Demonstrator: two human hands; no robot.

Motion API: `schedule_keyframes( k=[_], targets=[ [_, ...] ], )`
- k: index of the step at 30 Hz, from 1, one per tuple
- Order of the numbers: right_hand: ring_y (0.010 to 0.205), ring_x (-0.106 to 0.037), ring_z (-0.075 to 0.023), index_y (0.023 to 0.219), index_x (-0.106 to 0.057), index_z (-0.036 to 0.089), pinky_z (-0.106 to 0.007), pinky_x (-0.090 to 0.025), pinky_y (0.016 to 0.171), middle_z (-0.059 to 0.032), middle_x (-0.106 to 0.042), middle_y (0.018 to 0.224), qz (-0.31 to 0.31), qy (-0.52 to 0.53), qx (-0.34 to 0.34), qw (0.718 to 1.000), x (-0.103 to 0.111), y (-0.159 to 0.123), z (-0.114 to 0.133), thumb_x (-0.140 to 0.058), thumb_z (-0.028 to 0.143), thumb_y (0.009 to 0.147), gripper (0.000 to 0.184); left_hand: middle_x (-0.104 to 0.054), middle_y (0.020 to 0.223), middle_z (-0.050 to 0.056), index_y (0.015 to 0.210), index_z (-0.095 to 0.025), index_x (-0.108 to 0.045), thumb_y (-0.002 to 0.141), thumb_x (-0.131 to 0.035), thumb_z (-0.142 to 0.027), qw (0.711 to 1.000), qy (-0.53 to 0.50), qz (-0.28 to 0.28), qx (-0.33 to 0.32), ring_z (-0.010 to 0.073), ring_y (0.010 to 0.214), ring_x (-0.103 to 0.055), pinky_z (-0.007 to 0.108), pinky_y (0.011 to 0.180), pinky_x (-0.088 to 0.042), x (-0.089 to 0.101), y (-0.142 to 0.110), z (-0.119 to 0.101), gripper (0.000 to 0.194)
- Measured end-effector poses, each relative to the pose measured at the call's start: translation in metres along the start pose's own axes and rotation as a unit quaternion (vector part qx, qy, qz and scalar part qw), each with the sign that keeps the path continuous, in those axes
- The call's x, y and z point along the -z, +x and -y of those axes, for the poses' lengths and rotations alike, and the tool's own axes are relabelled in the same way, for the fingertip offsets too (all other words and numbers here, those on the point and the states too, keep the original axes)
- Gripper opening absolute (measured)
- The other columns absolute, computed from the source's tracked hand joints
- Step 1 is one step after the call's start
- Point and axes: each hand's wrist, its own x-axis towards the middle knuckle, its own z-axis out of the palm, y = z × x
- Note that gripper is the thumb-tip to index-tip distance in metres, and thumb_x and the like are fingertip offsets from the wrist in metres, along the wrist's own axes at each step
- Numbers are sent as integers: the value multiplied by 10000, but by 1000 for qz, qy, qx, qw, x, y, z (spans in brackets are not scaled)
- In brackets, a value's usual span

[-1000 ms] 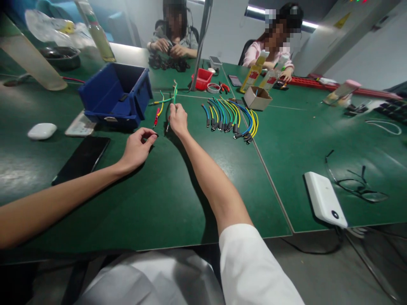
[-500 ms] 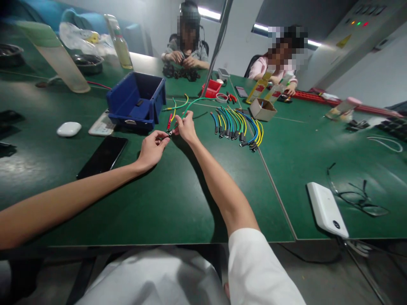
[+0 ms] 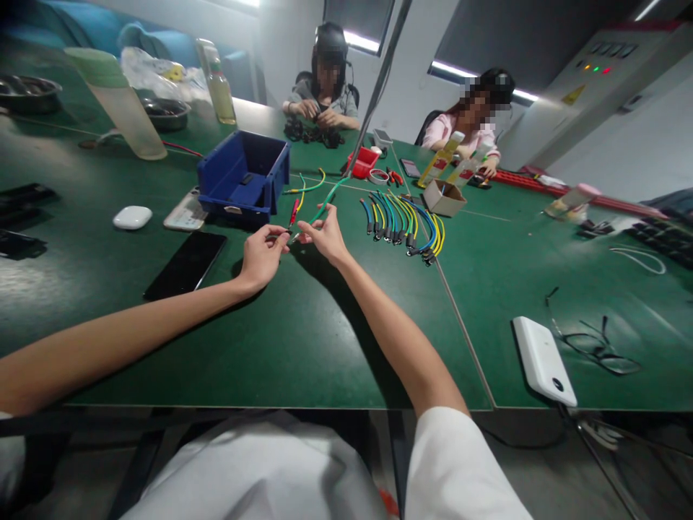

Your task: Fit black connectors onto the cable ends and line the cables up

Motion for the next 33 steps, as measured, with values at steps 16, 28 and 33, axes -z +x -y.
schedule_keyframes(
  k=[16,28,33],
  targets=[
    [534,-676,-129,1031,-296,291,-261,-587,537,97,-653,705,-93,54,2,994,26,-55,-9,-769,399,720,576,-708,893,73,969,-146,-683,840,-673,-379,998,25,64,6,156,679,-685,261,625,-545,-4,-10,-1,266],
    [545,-670,-111,995,-293,291,-242,-585,527,92,-636,740,-137,63,43,988,27,-52,-18,-769,390,742,548,-725,963,82,987,-150,-712,814,-700,-346,992,70,103,-8,161,771,-679,280,715,-553,-3,-7,3,262],
    [588,-682,-112,1008,-310,286,-239,-584,548,79,-629,778,-151,52,49,986,29,-53,-20,-762,423,746,540,-732,937,68,963,-152,-729,784,-728,-302,991,78,106,-7,152,747,-670,280,722,-554,-4,-8,0,234]
  ],
)
